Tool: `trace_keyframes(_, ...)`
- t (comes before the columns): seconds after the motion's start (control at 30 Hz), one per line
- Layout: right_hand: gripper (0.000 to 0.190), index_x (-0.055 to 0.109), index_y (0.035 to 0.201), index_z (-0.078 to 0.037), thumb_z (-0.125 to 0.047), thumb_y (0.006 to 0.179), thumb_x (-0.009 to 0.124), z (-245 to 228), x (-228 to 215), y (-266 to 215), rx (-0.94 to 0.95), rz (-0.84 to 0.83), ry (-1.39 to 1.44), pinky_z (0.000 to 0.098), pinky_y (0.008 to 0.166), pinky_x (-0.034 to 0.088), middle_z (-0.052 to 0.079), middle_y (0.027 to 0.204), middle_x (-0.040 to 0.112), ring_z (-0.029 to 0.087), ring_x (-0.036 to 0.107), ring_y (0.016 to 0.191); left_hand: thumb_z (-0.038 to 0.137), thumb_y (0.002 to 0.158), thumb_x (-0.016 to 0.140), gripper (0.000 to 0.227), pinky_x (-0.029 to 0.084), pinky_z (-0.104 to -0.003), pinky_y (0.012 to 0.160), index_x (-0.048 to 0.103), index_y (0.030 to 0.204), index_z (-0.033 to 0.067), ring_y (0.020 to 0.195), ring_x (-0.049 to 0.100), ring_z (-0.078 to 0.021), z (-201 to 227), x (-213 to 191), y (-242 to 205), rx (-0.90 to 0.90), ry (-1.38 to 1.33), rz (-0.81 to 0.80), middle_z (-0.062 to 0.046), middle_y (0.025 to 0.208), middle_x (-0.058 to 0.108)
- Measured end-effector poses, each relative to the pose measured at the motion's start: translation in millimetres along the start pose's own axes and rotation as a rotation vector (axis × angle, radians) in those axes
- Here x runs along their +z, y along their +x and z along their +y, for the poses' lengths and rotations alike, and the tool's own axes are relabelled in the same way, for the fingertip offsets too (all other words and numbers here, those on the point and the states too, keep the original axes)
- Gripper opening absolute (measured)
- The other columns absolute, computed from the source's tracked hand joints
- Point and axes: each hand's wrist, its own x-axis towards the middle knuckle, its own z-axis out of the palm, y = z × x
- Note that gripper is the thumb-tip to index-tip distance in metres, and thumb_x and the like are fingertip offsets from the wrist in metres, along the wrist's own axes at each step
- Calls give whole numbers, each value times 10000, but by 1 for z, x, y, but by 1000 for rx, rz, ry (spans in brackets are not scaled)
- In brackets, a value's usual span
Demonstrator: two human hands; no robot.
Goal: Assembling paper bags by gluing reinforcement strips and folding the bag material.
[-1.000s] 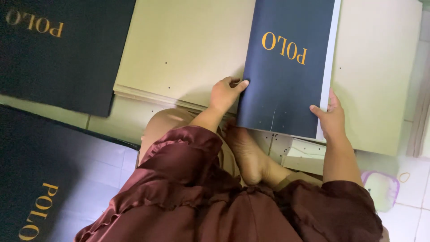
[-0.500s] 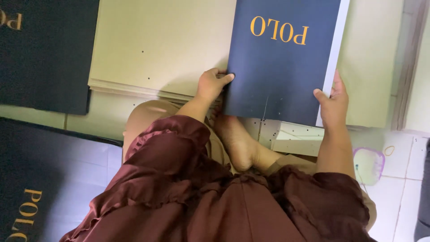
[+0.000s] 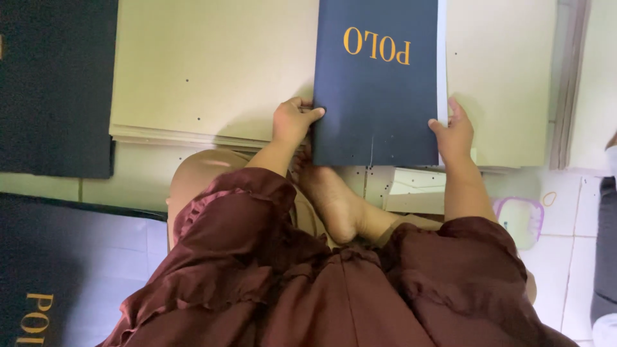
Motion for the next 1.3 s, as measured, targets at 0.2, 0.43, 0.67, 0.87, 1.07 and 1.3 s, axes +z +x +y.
trace_keyframes(0.2, 593, 716, 1360, -125, -133, 797, 906, -107, -2, -99, -350, 274, -548, 505, 903, 524, 135, 1094, 607, 386, 623, 1013, 421, 774, 857, 356, 614, -319, 755, 771, 1061, 229, 860, 771, -169, 3, -3, -2, 32, 124, 0, 74, 824, 787)
trace_keyframes(0.43, 635, 543, 1530, -224, -229, 930, 751, -163, 14, -221, -140, -311, -458, 418, 831, 586, 77, 991, 713, 244, 723, 932, 420, 766, 868, 393, 613, -305, 747, 751, 1107, 262, 859, 769, -155, 13, -2, -9, 77, 195, 62, 92, 813, 780)
trace_keyframes(0.67, 849, 267, 1645, -130, -208, 928, 713, -157, 24, -229, -19, -391, -343, 453, 880, 594, 117, 1062, 702, 277, 725, 1009, 335, 824, 855, 526, 606, -396, 876, 657, 1305, 253, 1003, 758, -233, 41, 3, -17, 167, 195, 84, 13, 908, 778)
trace_keyframes(0.87, 891, 256, 1656, -161, -204, 893, 715, -148, 36, -213, -66, -374, -373, 347, 740, 512, 59, 971, 646, 223, 619, 808, 196, 832, 801, 614, 547, -262, 683, 596, 1409, 158, 644, 643, -111, 62, -3, -21, 205, 191, 132, 32, 712, 673)
trace_keyframes(1.07, 898, 233, 1662, -179, -241, 894, 695, -145, 46, -212, -70, -388, -453, 388, 758, 522, 65, 882, 663, 283, 658, 822, 181, 799, 836, 674, 539, -332, 774, 567, 1417, 200, 807, 627, -193, 46, 9, -17, 425, 427, 259, -11, 909, 650)
trace_keyframes(1.3, 882, 230, 1652, -128, -277, 908, 681, -149, 46, -210, -93, -379, -545, 438, 726, 541, 94, 880, 701, 333, 690, 801, 244, 821, 797, 725, 384, -433, 1011, 532, 1496, 234, 1266, 463, -264, 34, 24, -5, 584, 865, 330, -5, 1546, 443)
